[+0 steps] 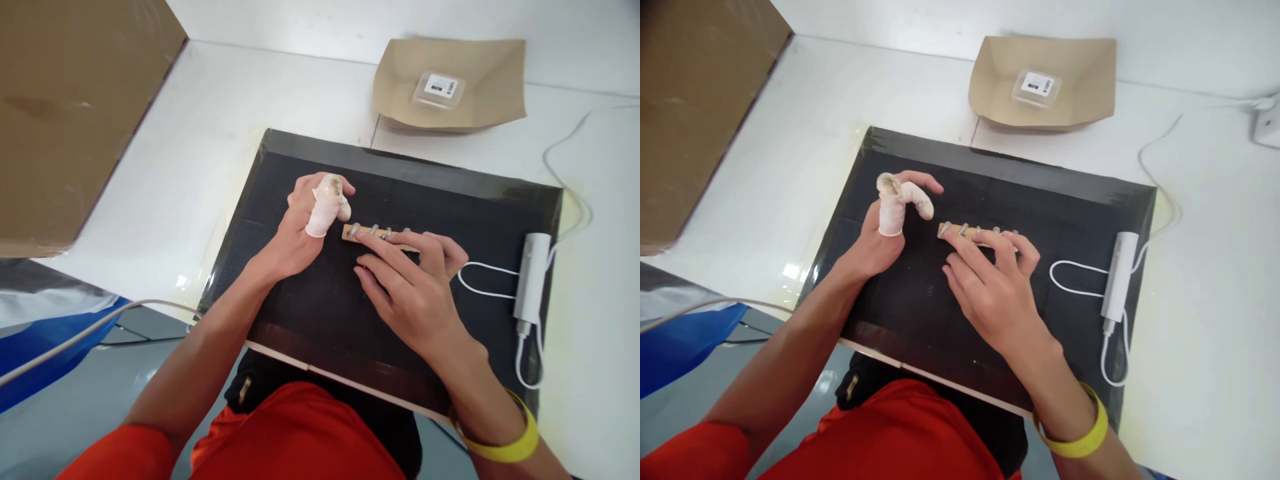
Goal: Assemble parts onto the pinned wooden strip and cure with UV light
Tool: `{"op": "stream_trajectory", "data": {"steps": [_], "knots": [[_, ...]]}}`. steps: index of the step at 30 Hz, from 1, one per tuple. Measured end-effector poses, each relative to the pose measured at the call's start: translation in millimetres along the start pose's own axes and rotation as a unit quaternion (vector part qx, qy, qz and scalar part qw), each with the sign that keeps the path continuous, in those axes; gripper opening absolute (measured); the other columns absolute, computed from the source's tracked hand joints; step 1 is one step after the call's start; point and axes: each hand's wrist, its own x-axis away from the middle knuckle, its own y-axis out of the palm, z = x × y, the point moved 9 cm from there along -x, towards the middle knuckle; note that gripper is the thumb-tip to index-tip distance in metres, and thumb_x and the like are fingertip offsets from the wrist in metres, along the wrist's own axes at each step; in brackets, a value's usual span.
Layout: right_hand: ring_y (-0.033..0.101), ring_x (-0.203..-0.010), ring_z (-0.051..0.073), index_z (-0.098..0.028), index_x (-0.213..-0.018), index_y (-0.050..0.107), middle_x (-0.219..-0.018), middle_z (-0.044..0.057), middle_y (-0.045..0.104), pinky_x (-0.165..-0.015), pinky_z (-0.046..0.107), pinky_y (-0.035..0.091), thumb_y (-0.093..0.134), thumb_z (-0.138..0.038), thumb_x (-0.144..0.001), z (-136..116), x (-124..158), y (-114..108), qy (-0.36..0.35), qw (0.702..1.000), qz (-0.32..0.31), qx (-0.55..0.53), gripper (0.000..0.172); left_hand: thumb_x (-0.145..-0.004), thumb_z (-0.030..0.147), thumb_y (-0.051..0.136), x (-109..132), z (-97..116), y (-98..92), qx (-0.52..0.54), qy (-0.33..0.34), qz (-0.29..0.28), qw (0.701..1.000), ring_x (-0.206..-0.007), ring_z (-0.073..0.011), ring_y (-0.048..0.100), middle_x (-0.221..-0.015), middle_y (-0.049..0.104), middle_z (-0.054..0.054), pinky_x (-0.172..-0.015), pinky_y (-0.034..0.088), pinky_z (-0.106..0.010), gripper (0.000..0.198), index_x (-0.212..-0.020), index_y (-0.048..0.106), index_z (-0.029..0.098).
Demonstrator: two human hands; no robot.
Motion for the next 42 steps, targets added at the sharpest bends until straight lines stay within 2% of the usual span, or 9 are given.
{"op": "stream_trajectory", "data": {"steps": [4, 7, 9, 12, 16, 26, 34, 39, 42], "knots": [[0.065, -0.111, 0.025, -0.021, -0.097, 0.074, -0.126, -0.002, 0.080, -0.105, 0.047, 0.040, 0.075, -0.019, -0.094, 0, 0, -3, 0.002, 1.000, 0.006, -0.005, 0.004, -0.106, 0.070, 0.033, -1, 3, -8.3, -0.044, 0.001, 0.033, 0.999, -0.120, -0.0241, 0.062, -0.125, 0.070, -0.007, -0.113, 0.046, -0.048, 0.057, -0.102, 0.069, 0.026], [0.065, -0.112, 0.024, -0.023, -0.097, 0.075, -0.125, -0.001, 0.081, -0.105, 0.047, 0.039, 0.076, -0.018, -0.092, 0, 1, -2, 0.001, 1.000, 0.004, -0.008, 0.007, -0.108, 0.063, 0.036, -2, 3, -7.1, -0.068, -0.013, -0.011, 0.998, -0.125, -0.0240, 0.060, -0.127, 0.071, -0.006, -0.115, 0.046, -0.048, 0.053, -0.096, 0.072, 0.026], [0.064, -0.113, 0.024, -0.024, -0.097, 0.075, -0.125, 0.000, 0.081, -0.105, 0.047, 0.039, 0.076, -0.018, -0.092, 0, 1, -1, 0.001, 1.000, 0.006, -0.011, 0.008, -0.106, 0.059, 0.047, -2, 4, -7.3, -0.086, -0.019, -0.041, 0.995, -0.130, -0.0254, 0.058, -0.130, 0.071, -0.006, -0.117, 0.043, -0.050, 0.044, -0.094, 0.074, 0.026], [0.065, -0.113, 0.025, -0.024, -0.097, 0.076, -0.125, 0.000, 0.081, -0.105, 0.047, 0.039, 0.075, -0.018, -0.092, 2, 1, -1, 0.004, 1.000, 0.012, -0.015, 0.008, -0.098, 0.054, 0.066, -1, 5, -7.8, -0.103, -0.010, -0.084, 0.991, -0.139, -0.0280, 0.052, -0.144, 0.066, -0.005, -0.123, 0.037, -0.054, 0.029, -0.107, 0.076, 0.028], [0.065, -0.112, 0.025, -0.023, -0.097, 0.076, -0.125, 0.001, 0.081, -0.104, 0.046, 0.039, 0.074, -0.018, -0.093, 2, 1, -1, 0.005, 1.000, 0.010, -0.018, 0.006, -0.089, 0.055, 0.079, 1, 5, -4.5, -0.109, 0.010, -0.143, 0.984, -0.147, -0.0298, 0.046, -0.155, 0.058, -0.005, -0.126, 0.033, -0.055, 0.042, -0.125, 0.073, 0.033], [0.064, -0.112, 0.024, -0.023, -0.098, 0.075, -0.125, 0.000, 0.081, -0.105, 0.047, 0.039, 0.074, -0.019, -0.094, 1, 0, -2, 0.005, 1.000, 0.015, -0.014, 0.006, -0.083, 0.048, 0.087, 1, 3, 1.1, -0.120, 0.027, -0.179, 0.976, -0.149, -0.0312, 0.044, -0.155, 0.059, -0.006, -0.126, 0.030, -0.056, 0.047, -0.126, 0.074, 0.033], [0.064, -0.113, 0.025, -0.025, -0.100, 0.076, -0.126, 0.000, 0.080, -0.105, 0.048, 0.039, 0.074, -0.019, -0.093, 1, 1, -1, 0.005, 1.000, 0.016, -0.017, 0.009, -0.087, 0.038, 0.085, 0, 8, 7.4, -0.126, 0.057, -0.187, 0.973, -0.148, -0.0307, 0.044, -0.157, 0.058, -0.004, -0.126, 0.028, -0.057, 0.037, -0.123, 0.076, 0.034], [0.065, -0.112, 0.025, -0.023, -0.101, 0.074, -0.124, 0.000, 0.081, -0.103, 0.047, 0.041, 0.074, -0.020, -0.094, 3, 1, -6, 0.013, 0.999, 0.029, -0.024, 0.008, -0.087, 0.044, 0.085, -2, 13, 7.3, -0.141, 0.060, -0.205, 0.967, -0.150, -0.0330, 0.042, -0.159, 0.056, -0.005, -0.126, 0.028, -0.059, 0.044, -0.128, 0.074, 0.035], [0.067, -0.109, 0.025, -0.025, -0.101, 0.072, -0.120, 0.000, 0.082, -0.102, 0.047, 0.042, 0.075, -0.019, -0.093, 8, 2, -14, 0.035, 0.997, 0.052, -0.035, 0.010, -0.085, 0.051, 0.084, -3, 20, 4.4, -0.193, 0.076, -0.216, 0.954, -0.151, -0.0378, 0.039, -0.162, 0.052, -0.008, -0.124, 0.027, -0.063, 0.050, -0.130, 0.073, 0.034]]}}
